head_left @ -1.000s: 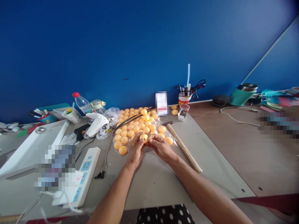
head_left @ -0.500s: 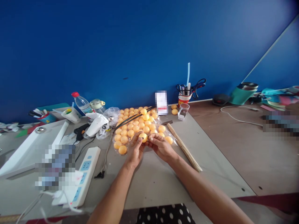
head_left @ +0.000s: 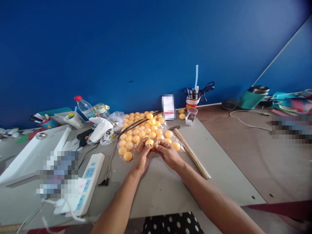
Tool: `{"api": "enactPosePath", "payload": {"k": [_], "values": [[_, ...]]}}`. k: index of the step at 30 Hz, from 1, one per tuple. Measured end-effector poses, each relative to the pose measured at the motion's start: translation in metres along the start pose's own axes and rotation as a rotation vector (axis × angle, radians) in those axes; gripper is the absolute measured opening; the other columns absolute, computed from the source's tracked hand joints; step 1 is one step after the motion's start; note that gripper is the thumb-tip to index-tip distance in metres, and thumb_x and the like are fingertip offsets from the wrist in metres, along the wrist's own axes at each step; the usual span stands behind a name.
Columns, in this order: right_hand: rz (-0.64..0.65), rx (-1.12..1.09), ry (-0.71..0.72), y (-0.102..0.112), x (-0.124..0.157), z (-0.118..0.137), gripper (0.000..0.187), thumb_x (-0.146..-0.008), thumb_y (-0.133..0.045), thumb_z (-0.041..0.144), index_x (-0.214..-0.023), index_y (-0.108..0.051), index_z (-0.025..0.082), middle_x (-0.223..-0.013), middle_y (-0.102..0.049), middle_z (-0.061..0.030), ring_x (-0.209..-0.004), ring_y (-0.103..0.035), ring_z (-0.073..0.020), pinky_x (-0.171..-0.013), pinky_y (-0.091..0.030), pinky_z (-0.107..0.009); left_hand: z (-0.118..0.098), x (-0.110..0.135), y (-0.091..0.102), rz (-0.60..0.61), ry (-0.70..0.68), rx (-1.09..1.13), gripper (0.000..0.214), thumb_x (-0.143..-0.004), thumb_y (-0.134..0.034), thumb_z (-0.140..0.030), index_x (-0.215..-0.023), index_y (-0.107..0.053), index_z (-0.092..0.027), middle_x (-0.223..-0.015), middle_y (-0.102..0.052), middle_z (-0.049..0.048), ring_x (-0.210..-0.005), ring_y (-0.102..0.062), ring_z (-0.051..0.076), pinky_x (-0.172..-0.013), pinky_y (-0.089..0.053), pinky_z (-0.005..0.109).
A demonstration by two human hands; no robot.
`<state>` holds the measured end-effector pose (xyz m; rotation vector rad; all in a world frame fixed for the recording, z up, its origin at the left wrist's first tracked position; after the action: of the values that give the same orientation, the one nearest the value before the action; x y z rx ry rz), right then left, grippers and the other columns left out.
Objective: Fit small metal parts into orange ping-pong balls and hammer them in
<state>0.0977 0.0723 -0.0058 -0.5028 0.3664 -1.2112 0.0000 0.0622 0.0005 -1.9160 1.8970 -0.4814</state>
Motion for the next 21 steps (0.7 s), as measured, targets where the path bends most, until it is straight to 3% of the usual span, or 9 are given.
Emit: {"api": "enactPosePath", "payload": {"k": [8, 21], "values": [[-0.02, 0.107, 0.025, 0.004, -0.001, 0.0, 0.026, -0.07, -0.076, 0.041, -0.069, -0.062, 0.019, -0.066, -0.054, 0.0012, -0.065, -0.045, -0.0123, -0.064, -0.036, -0.026, 0.006, -0.005, 0.013, -0.041, -0.043, -0.151, 0.033, -0.075, -0.073, -0.038, -0.103, -0.061, -0.024, -0.089, -0.06, -0.0013, -0.078, -0.058, 0.014, -0.073, -0.05, 0.03], [-0.032, 0.15, 0.015, 0.006, -0.002, -0.003, 0.026, -0.071, -0.073, 0.04, -0.069, -0.06, 0.018, -0.066, -0.054, 0.002, -0.063, -0.044, -0.0113, -0.063, -0.034, -0.026, 0.006, -0.006, 0.022, -0.08, -0.088, -0.311, 0.042, -0.075, -0.07, -0.045, -0.108, -0.06, -0.021, -0.105, -0.065, 0.0058, -0.092, -0.063, 0.021, -0.081, -0.053, 0.035]]}}
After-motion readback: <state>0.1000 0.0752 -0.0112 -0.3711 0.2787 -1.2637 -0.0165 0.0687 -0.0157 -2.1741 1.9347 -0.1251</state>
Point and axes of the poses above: each hand's wrist, its own x-axis away from the middle knuckle, its own y-axis out of the back of the hand, z = x × y, the point moved 10 cm from there along -x, towards the middle knuckle
